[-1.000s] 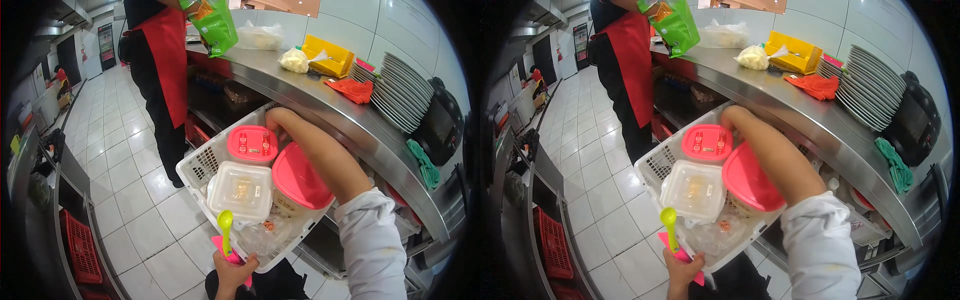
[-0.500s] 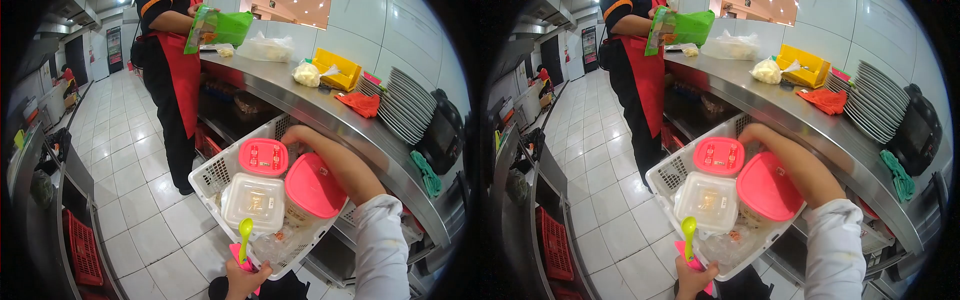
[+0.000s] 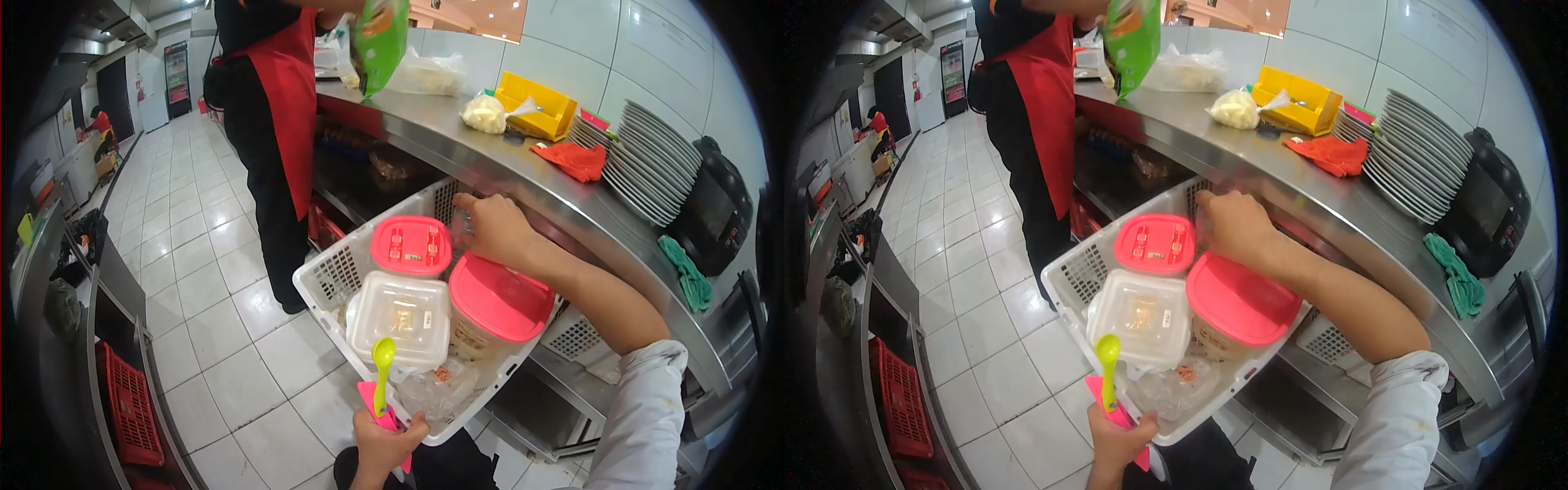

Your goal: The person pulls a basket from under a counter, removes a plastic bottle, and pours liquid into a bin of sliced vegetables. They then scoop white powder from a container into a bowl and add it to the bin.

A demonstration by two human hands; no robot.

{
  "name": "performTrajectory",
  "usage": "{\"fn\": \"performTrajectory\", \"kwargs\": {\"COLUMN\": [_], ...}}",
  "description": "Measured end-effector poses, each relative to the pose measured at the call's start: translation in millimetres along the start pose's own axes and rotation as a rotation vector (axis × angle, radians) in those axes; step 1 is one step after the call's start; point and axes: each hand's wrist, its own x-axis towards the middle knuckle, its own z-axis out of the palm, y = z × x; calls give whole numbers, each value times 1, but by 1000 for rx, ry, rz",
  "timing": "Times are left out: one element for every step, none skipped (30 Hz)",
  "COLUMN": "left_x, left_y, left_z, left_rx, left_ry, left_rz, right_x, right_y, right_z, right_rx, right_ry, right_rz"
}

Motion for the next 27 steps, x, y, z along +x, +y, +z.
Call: {"fn": "performTrajectory", "kwargs": {"left_x": [-2, -2, -1, -1, -1, 0, 2, 3, 4, 5, 7, 9, 12, 15, 19, 22, 24, 26, 27, 27, 27, 25, 26, 22, 17, 18, 21], "left_y": [3, 4, 5, 6, 6, 5, 5, 4, 3, 3, 3, 5, 6, 6, 5, 5, 7, 9, 10, 12, 12, 10, 4, 4, 7, 10, 9], "left_z": [1, 3, 3, 4, 4, 5, 5, 6, 5, 5, 5, 3, 2, 2, 3, 5, 6, 8, 10, 12, 14, 15, 11, 10, 9, 13, 18], "left_rx": [7, 10, -29, -68, -66, -54, -42, -39, 1, 39, 40, 43, 45, 44, 42, 38, 34, -1, -36, -41, -55, -74, -34, -42, -29, -5, 3], "left_ry": [53, 53, 50, 49, 49, 42, 34, 33, 34, 36, 34, -6, -46, -51, -65, -82, -97, -83, -73, -100, -70, -39, -81, -107, -71, -32, -50], "left_rz": [-3, -10, -5, 2, 3, 13, 24, 25, 38, 53, 54, 27, 1, 2, 26, 49, 48, 35, 15, 2, 70, 138, 90, 77, 23, -37, -54], "right_x": [-6, -12, -18, -23, -29, -32, -34, -36, -40, -45, -50, -56, -65, -78, -93, -108, -122, -138, -162, -190, -226, -262, -268, -288, -338, -355, -379], "right_y": [0, -1, -2, -2, 0, 2, 5, 8, 10, 10, 10, 9, 8, 8, 10, 16, 27, 37, 39, 36, 35, 29, -9, -11, -30, -43, -60], "right_z": [5, 9, 13, 14, 12, 8, 1, -9, -18, -27, -37, -49, -61, -74, -88, -99, -108, -117, -129, -136, -119, -102, -98, -75, -47, -20, 1], "right_rx": [3, -31, -65, -63, -33, -2, -1, 169, 339, 340, 387, 434, 498, 561, 601, 637, 789, 936, 1108, 1278, 1464, 1640, 1648, 1773, 1699, 1818, 1835], "right_ry": [-12, 119, 254, 255, 400, 547, 550, 574, 595, 597, 695, 793, 834, 875, 957, 1040, 1128, 1213, 1258, 1299, 1161, 1014, 794, 435, 266, 113, -86], "right_rz": [3, -43, -88, -87, -171, -256, -256, -195, -131, -129, -132, -135, -70, -4, 29, 64, -27, -121, -114, -103, -20, 66, 135, -79, 429, 439, 598]}}
